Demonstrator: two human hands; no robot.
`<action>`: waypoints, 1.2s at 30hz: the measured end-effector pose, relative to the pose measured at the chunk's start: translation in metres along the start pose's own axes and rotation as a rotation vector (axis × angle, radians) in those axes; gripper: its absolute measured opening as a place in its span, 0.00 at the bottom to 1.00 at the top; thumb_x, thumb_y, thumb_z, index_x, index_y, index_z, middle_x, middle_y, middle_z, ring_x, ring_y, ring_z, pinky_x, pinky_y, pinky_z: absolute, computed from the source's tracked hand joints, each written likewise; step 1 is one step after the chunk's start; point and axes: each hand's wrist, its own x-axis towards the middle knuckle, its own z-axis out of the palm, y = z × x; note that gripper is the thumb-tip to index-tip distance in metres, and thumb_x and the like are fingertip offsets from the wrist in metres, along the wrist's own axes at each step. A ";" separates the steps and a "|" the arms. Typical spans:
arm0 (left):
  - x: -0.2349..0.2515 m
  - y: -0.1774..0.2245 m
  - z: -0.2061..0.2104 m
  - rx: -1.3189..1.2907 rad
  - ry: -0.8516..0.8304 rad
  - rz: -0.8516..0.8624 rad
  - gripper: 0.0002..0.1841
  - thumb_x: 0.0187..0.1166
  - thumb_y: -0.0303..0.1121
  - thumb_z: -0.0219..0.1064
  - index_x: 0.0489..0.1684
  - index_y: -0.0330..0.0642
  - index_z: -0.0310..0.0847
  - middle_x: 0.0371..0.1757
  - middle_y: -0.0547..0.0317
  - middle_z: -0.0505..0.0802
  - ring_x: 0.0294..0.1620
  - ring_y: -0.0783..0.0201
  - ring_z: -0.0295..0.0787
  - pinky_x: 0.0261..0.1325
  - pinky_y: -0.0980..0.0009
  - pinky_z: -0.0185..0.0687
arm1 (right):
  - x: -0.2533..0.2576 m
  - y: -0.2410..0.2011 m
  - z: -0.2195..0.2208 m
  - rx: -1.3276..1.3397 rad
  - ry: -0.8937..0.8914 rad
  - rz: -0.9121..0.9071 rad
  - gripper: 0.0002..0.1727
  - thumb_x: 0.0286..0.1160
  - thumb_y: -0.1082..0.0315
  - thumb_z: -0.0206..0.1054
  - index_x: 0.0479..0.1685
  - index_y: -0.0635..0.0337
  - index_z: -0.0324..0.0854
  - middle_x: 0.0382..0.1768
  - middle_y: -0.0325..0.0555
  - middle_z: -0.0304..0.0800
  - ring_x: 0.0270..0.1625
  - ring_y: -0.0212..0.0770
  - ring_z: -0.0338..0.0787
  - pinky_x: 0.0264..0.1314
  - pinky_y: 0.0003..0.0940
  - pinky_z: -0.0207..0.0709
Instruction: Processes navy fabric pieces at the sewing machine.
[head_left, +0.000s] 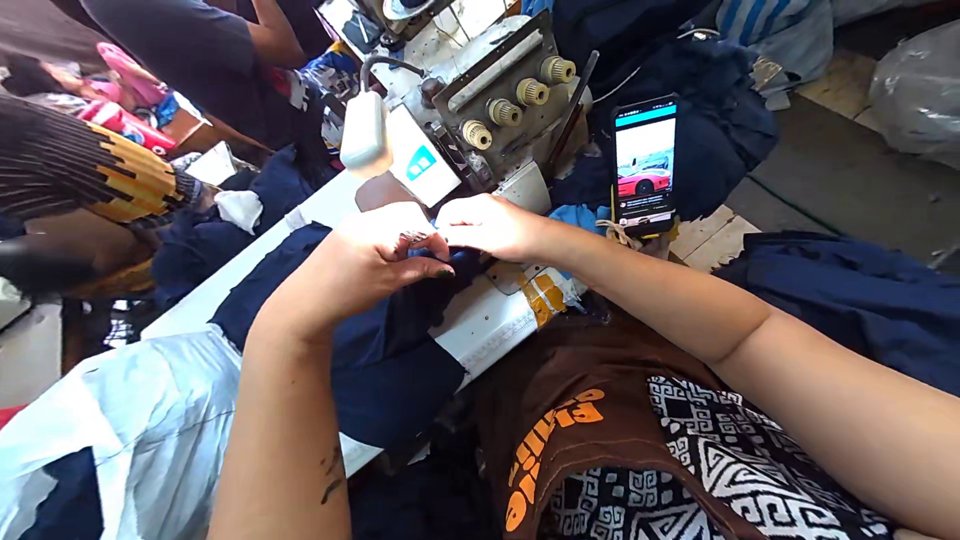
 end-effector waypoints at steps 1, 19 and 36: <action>0.002 0.001 -0.003 0.039 0.004 -0.012 0.07 0.72 0.40 0.74 0.36 0.48 0.91 0.37 0.69 0.88 0.40 0.79 0.82 0.46 0.79 0.77 | -0.001 0.000 0.001 0.001 -0.029 -0.015 0.12 0.86 0.72 0.59 0.43 0.70 0.87 0.40 0.50 0.89 0.44 0.36 0.85 0.51 0.34 0.77; 0.015 0.000 -0.038 0.183 -0.240 -0.089 0.17 0.65 0.57 0.73 0.28 0.54 0.89 0.25 0.77 0.84 0.26 0.82 0.75 0.29 0.77 0.70 | -0.003 0.014 -0.008 -0.417 -0.005 -0.111 0.11 0.74 0.69 0.71 0.50 0.57 0.94 0.50 0.47 0.94 0.60 0.51 0.86 0.66 0.56 0.71; 0.045 0.010 0.001 0.446 -0.644 -0.231 0.09 0.72 0.35 0.77 0.32 0.38 0.88 0.36 0.47 0.89 0.43 0.45 0.89 0.43 0.42 0.78 | -0.069 0.034 0.029 0.180 0.089 -0.082 0.05 0.78 0.75 0.68 0.43 0.68 0.87 0.43 0.47 0.87 0.34 0.28 0.84 0.36 0.21 0.81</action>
